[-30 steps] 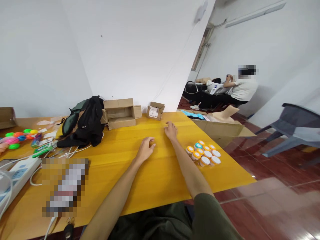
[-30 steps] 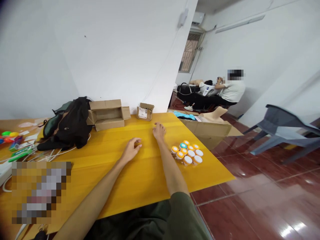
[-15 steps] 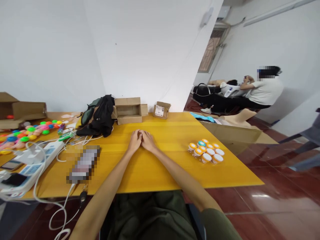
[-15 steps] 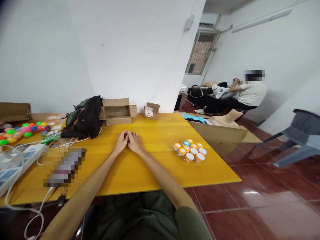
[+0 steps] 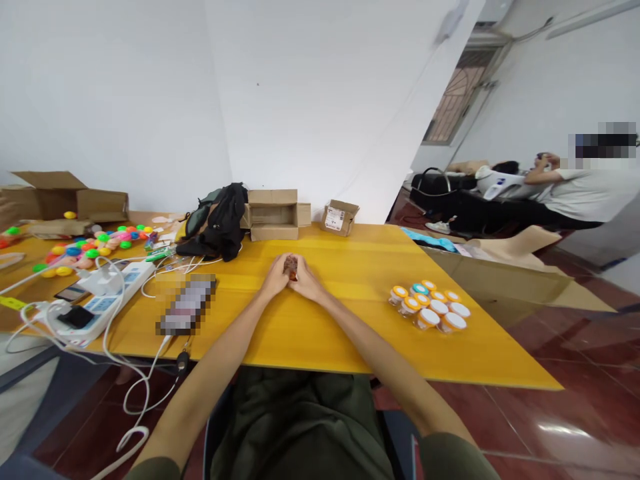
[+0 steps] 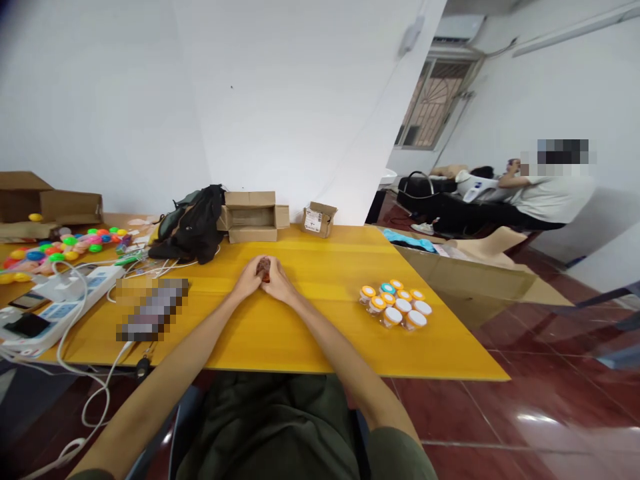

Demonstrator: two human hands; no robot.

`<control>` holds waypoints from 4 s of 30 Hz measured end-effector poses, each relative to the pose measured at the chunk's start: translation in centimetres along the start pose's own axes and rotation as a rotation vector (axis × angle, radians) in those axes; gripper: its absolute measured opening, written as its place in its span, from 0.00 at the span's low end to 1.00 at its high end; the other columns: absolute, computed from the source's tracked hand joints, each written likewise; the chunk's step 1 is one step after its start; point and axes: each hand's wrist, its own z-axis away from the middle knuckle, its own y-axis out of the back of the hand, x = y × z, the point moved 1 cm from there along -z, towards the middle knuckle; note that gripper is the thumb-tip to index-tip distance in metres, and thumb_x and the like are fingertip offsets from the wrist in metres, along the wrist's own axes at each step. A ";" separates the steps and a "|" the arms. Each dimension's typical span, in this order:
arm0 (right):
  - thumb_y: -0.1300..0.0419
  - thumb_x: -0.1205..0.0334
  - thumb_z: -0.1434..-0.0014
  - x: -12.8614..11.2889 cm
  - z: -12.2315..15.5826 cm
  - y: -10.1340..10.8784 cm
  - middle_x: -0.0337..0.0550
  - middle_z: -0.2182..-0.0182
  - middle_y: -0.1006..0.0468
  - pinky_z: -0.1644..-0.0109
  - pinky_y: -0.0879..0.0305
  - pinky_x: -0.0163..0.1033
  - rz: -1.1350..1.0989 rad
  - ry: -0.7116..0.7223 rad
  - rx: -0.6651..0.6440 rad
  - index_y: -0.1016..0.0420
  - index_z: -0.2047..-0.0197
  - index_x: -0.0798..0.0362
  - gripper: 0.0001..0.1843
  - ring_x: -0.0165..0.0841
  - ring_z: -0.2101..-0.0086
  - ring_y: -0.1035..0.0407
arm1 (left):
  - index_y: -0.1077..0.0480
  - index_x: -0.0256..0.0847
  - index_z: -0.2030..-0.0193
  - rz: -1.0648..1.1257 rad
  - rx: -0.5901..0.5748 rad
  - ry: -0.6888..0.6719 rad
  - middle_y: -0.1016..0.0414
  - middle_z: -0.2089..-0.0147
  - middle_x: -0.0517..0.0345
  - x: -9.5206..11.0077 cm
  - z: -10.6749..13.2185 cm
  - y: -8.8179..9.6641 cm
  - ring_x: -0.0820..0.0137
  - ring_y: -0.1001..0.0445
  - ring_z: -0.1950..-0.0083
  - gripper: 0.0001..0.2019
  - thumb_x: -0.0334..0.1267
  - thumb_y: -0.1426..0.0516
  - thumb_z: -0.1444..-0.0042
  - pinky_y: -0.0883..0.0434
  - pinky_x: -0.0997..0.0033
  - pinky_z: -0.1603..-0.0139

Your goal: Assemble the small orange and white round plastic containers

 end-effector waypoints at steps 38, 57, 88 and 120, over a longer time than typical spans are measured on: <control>0.42 0.64 0.34 0.0 2.7 5.0 0.50 0.55 0.23 0.47 0.34 0.44 0.500 -0.010 0.008 0.22 0.59 0.48 0.07 0.41 0.52 0.29 | 0.29 0.48 0.44 -0.155 -0.018 -0.028 0.31 0.46 0.53 0.1 0.5 1.5 0.63 0.29 0.42 0.19 0.33 0.41 0.43 0.34 0.60 0.33; 0.46 0.66 0.35 1.3 2.2 6.9 0.47 0.60 0.22 0.48 0.33 0.45 0.445 -0.089 0.230 0.23 0.63 0.49 0.10 0.41 0.56 0.29 | 0.30 0.51 0.40 -0.144 -0.032 -0.014 0.33 0.45 0.54 -0.1 0.6 2.1 0.63 0.30 0.41 0.27 0.38 0.35 0.49 0.37 0.60 0.33; 0.40 0.65 0.40 0.3 3.7 8.0 0.44 0.59 0.21 0.53 0.30 0.41 0.335 -0.048 0.114 0.21 0.61 0.48 0.06 0.37 0.60 0.27 | 0.23 0.49 0.57 -0.412 -0.134 -0.163 0.41 0.32 0.54 2.7 2.1 1.0 0.50 0.44 0.34 0.11 0.42 0.35 0.48 0.41 0.45 0.35; 0.47 0.67 0.32 -3.8 4.1 6.0 0.53 0.53 0.19 0.53 0.29 0.38 0.755 0.087 -0.185 0.23 0.50 0.50 0.13 0.39 0.51 0.25 | 0.37 0.54 0.37 -0.405 -0.077 -0.065 0.43 0.34 0.49 1.6 2.2 0.8 0.48 0.45 0.33 0.42 0.58 0.30 0.60 0.41 0.46 0.36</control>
